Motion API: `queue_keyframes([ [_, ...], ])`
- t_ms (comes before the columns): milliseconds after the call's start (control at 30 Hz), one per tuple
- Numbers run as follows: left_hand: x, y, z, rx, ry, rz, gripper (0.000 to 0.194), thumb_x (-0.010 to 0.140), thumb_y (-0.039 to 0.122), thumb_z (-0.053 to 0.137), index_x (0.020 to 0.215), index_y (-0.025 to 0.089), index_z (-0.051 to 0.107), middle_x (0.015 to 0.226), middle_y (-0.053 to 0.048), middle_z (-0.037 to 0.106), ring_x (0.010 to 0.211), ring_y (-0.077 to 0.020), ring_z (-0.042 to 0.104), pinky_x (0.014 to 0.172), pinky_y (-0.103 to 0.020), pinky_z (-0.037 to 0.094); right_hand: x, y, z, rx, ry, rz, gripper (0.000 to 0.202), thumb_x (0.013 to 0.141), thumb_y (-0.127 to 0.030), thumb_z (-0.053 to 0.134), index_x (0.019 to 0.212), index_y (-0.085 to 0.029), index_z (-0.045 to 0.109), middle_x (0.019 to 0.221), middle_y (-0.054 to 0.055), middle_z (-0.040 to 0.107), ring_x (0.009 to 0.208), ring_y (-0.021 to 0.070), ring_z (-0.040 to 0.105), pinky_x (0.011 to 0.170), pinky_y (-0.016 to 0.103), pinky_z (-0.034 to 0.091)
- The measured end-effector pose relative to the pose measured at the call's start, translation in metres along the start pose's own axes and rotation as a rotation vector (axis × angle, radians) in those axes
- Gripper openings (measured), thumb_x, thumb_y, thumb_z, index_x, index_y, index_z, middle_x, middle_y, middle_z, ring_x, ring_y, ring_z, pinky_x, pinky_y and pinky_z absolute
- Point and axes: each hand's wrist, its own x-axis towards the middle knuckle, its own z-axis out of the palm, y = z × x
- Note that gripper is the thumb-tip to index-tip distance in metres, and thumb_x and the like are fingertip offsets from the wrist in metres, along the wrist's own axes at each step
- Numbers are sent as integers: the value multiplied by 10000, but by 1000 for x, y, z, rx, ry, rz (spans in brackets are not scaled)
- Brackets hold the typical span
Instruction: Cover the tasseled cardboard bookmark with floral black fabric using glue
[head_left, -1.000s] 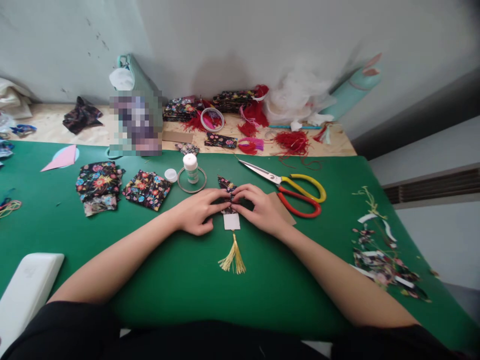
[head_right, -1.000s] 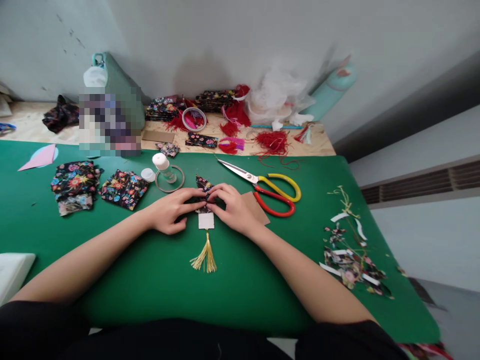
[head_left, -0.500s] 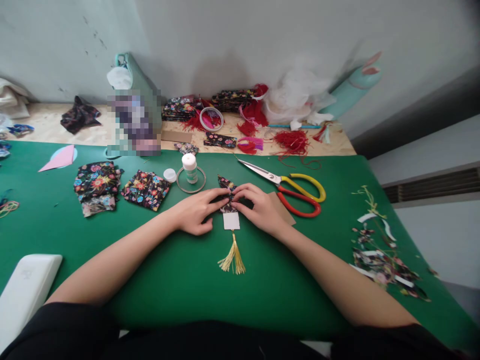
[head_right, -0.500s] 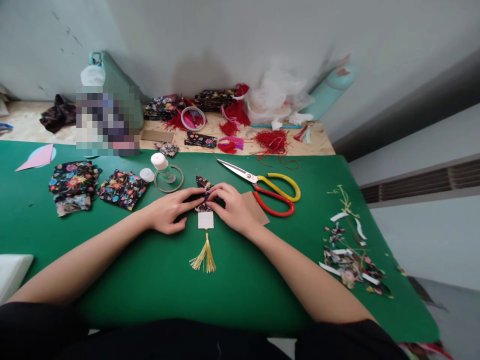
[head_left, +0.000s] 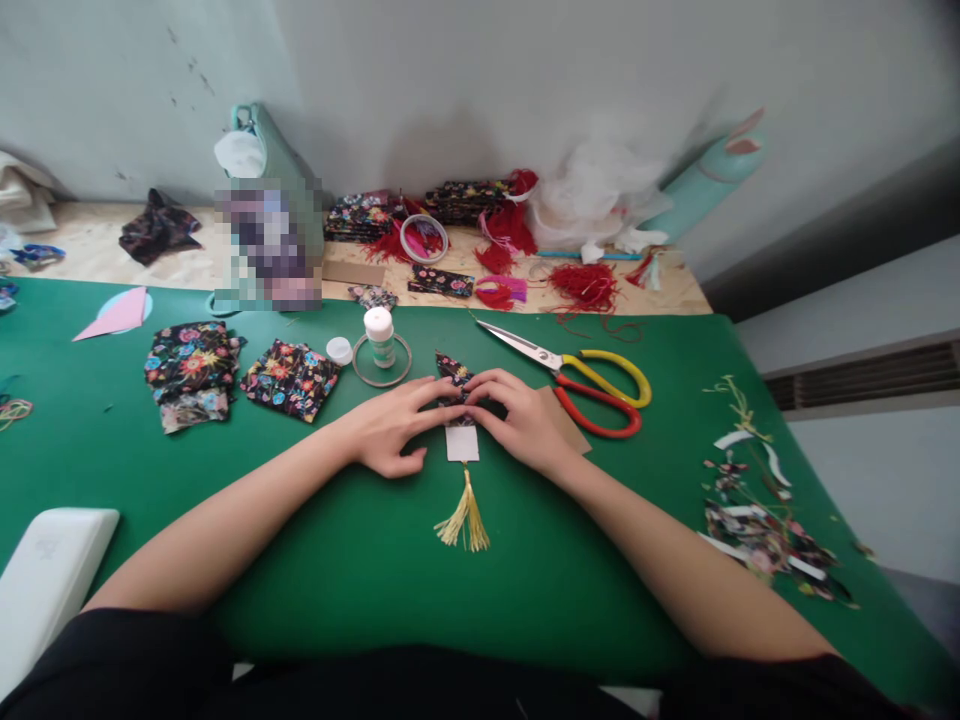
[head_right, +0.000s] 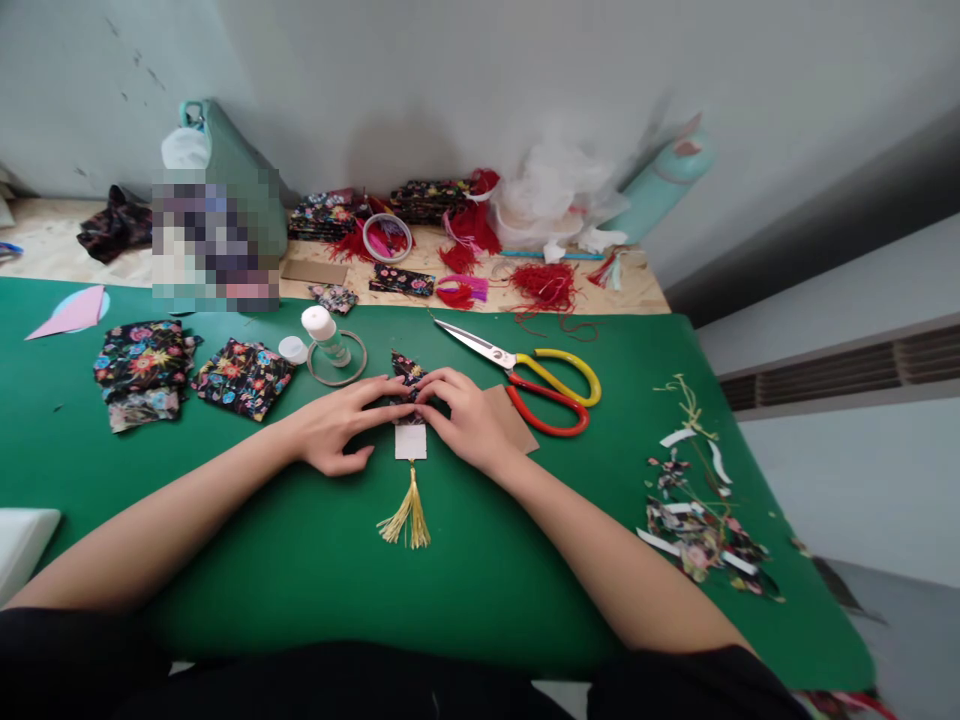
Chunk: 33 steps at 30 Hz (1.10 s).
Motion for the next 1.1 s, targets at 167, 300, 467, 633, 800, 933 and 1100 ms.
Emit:
queue_keyframes([
  [167, -1, -2, 0, -23, 5, 19, 621, 695, 234, 502, 1296, 112, 408, 1300, -186, 437, 1296, -313, 354, 1078, -510, 295, -1, -3, 0, -31, 21, 3, 38, 824, -179, 570, 807, -213, 575, 933, 69, 609, 906, 208, 600, 802, 397, 502],
  [300, 0, -2, -2, 36, -11, 14, 601, 697, 233, 499, 1283, 110, 448, 1306, -167, 472, 1324, -338, 310, 1074, -508, 295, -3, -3, 0, -53, 27, 0, 42, 829, -173, 560, 807, -207, 571, 936, 75, 607, 910, 212, 598, 803, 401, 501],
  [467, 1, 1, -6, 101, -73, -42, 640, 683, 261, 518, 1310, 148, 452, 1339, -125, 483, 1333, -363, 286, 1074, -524, 270, -4, -5, 1, -80, 33, -12, 42, 839, -181, 544, 832, -215, 567, 948, 77, 597, 928, 223, 588, 814, 416, 497],
  [633, 1, 2, -8, 96, -90, -57, 652, 656, 256, 522, 1295, 141, 463, 1326, -126, 493, 1337, -352, 284, 1087, -510, 250, -12, -13, 3, -168, 92, -28, 62, 839, -220, 543, 879, -194, 581, 868, 80, 554, 814, 213, 574, 703, 368, 504],
  [800, 2, 1, -8, 80, -93, -41, 644, 616, 228, 519, 1256, 163, 491, 1319, -128, 490, 1340, -357, 277, 1076, -524, 265, -19, -22, 9, -167, -52, -54, 97, 846, -218, 526, 796, -194, 605, 771, 46, 568, 674, 166, 558, 609, 301, 475],
  [933, 1, 0, -8, 92, -94, -42, 629, 622, 228, 517, 1248, 158, 510, 1326, -129, 483, 1332, -356, 293, 1079, -521, 263, -19, -22, 13, -167, -78, -56, 119, 862, -208, 507, 828, -190, 620, 795, 55, 591, 700, 168, 575, 628, 296, 482],
  [1100, 0, -2, -8, 65, -89, -34, 647, 624, 212, 518, 1269, 159, 506, 1336, -125, 479, 1340, -348, 281, 1084, -521, 256, -19, -21, 13, -156, -51, -58, 140, 878, -217, 498, 865, -209, 637, 809, 54, 605, 735, 175, 591, 646, 301, 496],
])
